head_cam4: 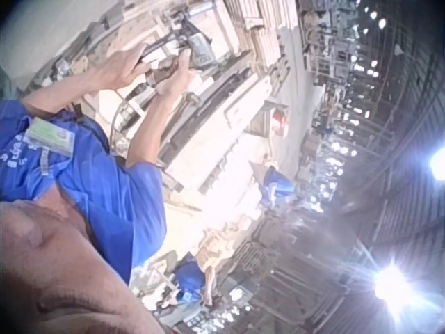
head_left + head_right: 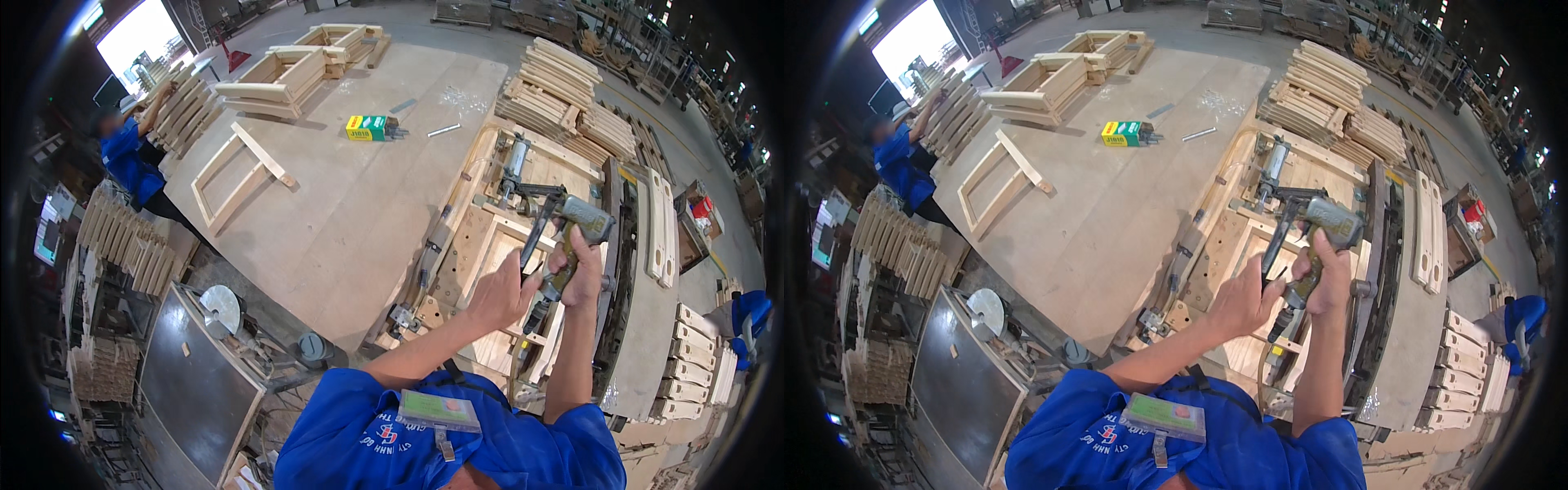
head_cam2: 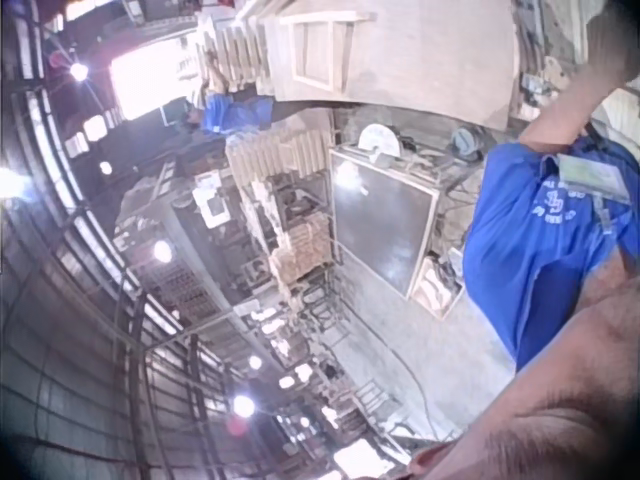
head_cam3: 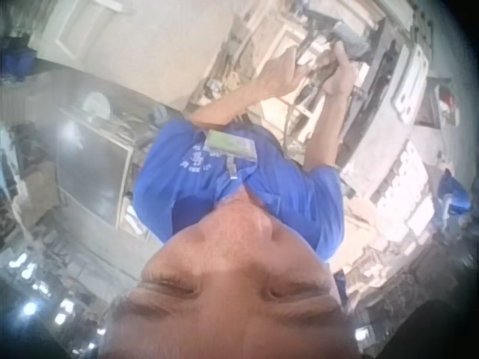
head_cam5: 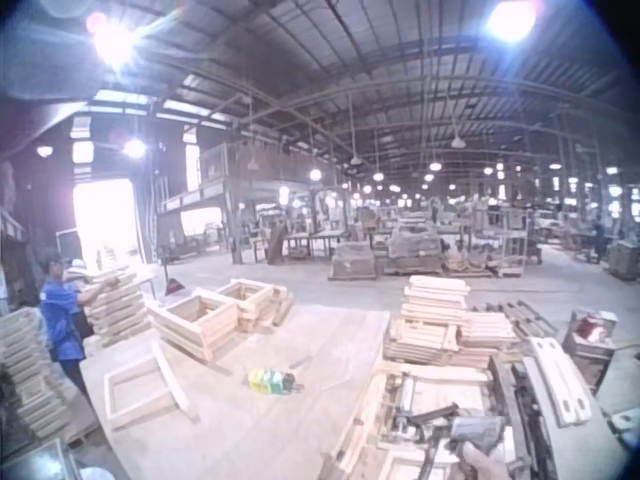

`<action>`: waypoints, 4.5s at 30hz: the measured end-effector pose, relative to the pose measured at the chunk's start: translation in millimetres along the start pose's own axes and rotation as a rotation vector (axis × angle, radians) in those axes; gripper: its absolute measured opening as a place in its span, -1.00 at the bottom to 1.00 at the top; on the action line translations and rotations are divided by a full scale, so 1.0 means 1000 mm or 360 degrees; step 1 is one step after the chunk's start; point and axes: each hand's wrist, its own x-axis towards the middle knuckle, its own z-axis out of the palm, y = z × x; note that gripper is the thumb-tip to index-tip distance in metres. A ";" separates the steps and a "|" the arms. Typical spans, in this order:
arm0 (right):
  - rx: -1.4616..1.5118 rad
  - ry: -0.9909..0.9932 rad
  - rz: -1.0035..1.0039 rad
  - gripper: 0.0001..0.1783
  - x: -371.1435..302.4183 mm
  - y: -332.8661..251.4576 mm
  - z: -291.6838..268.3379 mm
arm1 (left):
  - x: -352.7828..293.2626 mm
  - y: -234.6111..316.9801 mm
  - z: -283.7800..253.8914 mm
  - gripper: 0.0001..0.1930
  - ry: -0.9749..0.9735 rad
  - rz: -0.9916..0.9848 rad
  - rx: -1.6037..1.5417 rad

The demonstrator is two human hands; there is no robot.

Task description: The person assembles wooden frames by placing pieces into a jig and using a pneumatic nail gun to fasten them. The person repeatedly picks up frame components, aligns them, and secures them with nails before moving the completed frame aside.

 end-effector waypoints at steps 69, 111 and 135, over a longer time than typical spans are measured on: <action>0.1333 -0.0394 -0.0648 -0.39 -0.060 -0.045 -0.163 | 0.089 0.131 0.027 -0.76 -0.0899 0.0308 -0.0220; -0.0456 0.0743 0.0315 -0.80 -0.062 0.015 -0.150 | -0.009 -0.054 0.162 -0.70 -0.1029 -0.0980 -0.1212; -0.2048 -0.0322 0.0331 -0.38 0.106 0.051 -0.101 | 0.040 -0.122 0.215 -0.75 0.0003 -0.0917 -0.1216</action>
